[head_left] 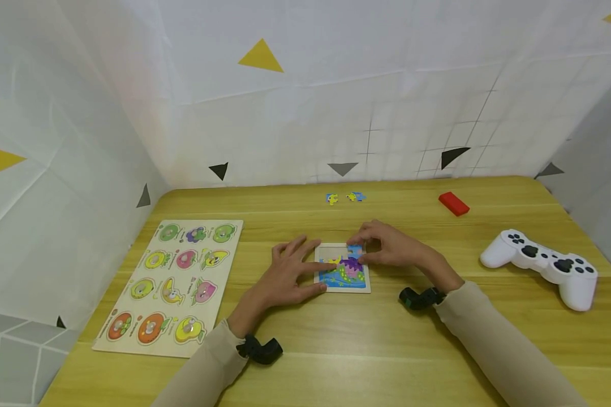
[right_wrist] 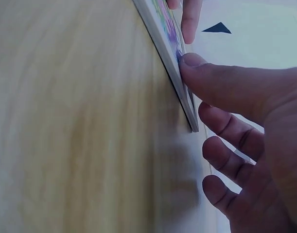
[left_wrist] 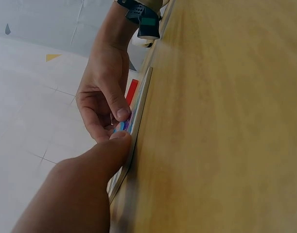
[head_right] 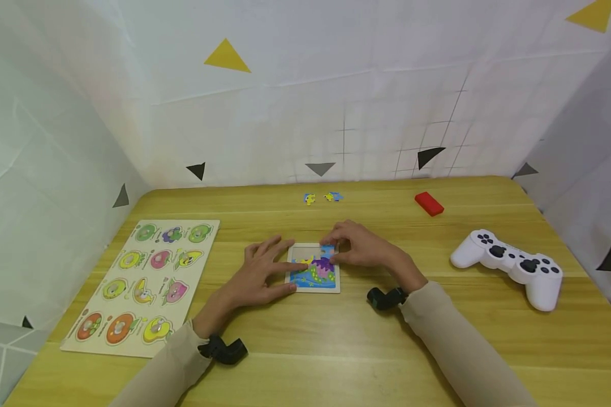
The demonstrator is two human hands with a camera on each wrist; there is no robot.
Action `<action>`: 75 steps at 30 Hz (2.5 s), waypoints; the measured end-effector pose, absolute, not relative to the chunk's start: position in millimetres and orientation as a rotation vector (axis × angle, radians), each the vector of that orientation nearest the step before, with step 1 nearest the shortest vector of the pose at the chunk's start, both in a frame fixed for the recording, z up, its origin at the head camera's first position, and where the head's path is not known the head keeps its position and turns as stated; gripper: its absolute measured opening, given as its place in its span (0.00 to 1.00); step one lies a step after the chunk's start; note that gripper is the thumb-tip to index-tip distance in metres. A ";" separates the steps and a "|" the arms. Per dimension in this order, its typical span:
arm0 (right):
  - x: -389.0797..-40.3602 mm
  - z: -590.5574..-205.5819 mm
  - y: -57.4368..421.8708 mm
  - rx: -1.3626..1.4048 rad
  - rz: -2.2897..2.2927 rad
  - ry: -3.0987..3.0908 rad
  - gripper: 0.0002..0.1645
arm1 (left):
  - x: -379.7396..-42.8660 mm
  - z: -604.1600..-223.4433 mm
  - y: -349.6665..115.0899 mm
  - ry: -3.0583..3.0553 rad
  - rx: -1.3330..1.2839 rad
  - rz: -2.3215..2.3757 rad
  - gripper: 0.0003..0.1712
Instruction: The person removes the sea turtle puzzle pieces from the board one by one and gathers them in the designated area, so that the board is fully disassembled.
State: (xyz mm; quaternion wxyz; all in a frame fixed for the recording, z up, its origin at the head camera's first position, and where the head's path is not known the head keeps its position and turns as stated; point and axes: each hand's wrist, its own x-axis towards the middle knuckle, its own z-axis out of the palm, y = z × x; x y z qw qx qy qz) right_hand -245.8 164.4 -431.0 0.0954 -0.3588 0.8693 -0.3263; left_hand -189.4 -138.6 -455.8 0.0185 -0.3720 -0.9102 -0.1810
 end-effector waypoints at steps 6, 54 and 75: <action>-246.4 -430.7 166.4 -1.007 -0.996 2.574 0.21 | -189.2 -455.5 -139.2 -2.830 -1.153 -0.571 0.26; -293.9 -439.4 225.9 -0.700 -1.175 2.720 0.21 | -188.4 -457.4 -139.2 -2.817 -1.163 -0.546 0.25; -335.1 -436.5 229.1 -0.795 -0.988 2.751 0.20 | -188.7 -458.9 -139.8 -2.824 -1.156 -0.545 0.26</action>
